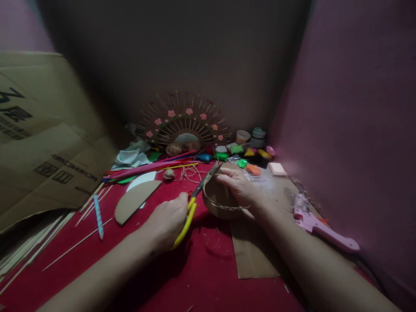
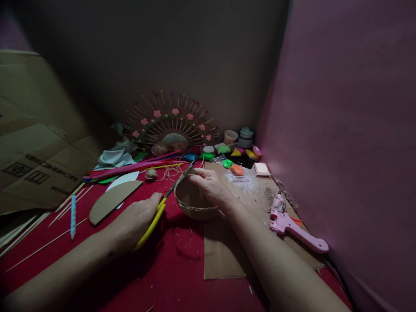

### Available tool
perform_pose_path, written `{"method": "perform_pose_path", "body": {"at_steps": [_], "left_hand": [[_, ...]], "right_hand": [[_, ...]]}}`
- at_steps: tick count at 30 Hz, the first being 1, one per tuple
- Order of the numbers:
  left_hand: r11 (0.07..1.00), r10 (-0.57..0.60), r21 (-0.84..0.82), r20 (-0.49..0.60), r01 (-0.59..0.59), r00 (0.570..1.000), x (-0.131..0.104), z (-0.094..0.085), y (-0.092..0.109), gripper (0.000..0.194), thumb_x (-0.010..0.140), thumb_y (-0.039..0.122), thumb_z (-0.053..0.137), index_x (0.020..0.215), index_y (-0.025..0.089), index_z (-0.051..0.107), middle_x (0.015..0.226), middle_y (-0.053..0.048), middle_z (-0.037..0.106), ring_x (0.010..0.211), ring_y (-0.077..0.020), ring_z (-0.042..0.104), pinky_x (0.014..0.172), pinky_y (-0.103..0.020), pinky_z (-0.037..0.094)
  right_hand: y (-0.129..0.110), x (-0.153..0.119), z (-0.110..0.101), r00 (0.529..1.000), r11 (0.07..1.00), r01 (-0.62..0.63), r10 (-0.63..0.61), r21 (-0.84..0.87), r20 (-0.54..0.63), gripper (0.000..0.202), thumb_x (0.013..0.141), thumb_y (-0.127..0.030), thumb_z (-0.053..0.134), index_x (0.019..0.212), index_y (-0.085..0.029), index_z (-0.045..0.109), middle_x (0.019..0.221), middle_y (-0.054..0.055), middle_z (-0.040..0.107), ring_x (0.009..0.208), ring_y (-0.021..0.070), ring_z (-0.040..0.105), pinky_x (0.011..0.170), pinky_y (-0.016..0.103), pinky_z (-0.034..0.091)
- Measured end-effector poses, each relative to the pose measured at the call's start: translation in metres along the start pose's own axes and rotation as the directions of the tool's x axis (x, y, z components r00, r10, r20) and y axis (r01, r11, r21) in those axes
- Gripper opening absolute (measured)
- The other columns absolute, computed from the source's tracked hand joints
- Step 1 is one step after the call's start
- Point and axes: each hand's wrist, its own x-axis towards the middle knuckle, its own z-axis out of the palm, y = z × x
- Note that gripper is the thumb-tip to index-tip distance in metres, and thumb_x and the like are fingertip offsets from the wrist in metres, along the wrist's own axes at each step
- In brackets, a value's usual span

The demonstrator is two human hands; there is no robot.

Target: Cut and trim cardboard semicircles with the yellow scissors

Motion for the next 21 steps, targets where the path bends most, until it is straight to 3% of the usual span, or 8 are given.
{"method": "perform_pose_path", "body": {"at_steps": [14,21], "left_hand": [[0.996,-0.005,0.084,0.014,0.003,1.0,-0.0032,-0.0038,-0.0017,0.021,0.072,0.019,0.044,0.092,0.017,0.038,0.082,-0.014,0.065,0.077,-0.0342,0.065,0.056,-0.036,0.042],[0.998,-0.002,0.066,0.0,0.002,1.0,-0.003,-0.0047,-0.0022,0.021,0.074,0.026,0.043,0.092,0.018,0.037,0.085,-0.015,0.065,0.079,-0.0366,0.064,0.058,-0.04,0.043]], "right_hand": [[-0.0058,-0.0011,0.0,1.0,0.994,-0.002,0.003,-0.105,0.011,0.018,0.071,-0.021,0.052,0.054,-0.019,0.044,0.056,-0.005,0.042,0.059,0.0104,0.043,0.059,0.025,0.036],[-0.0055,-0.0011,-0.0006,1.0,0.997,0.01,-0.009,-0.076,0.016,0.019,0.071,-0.019,0.051,0.053,-0.019,0.045,0.056,-0.005,0.046,0.06,0.0109,0.046,0.06,0.025,0.037]]}}
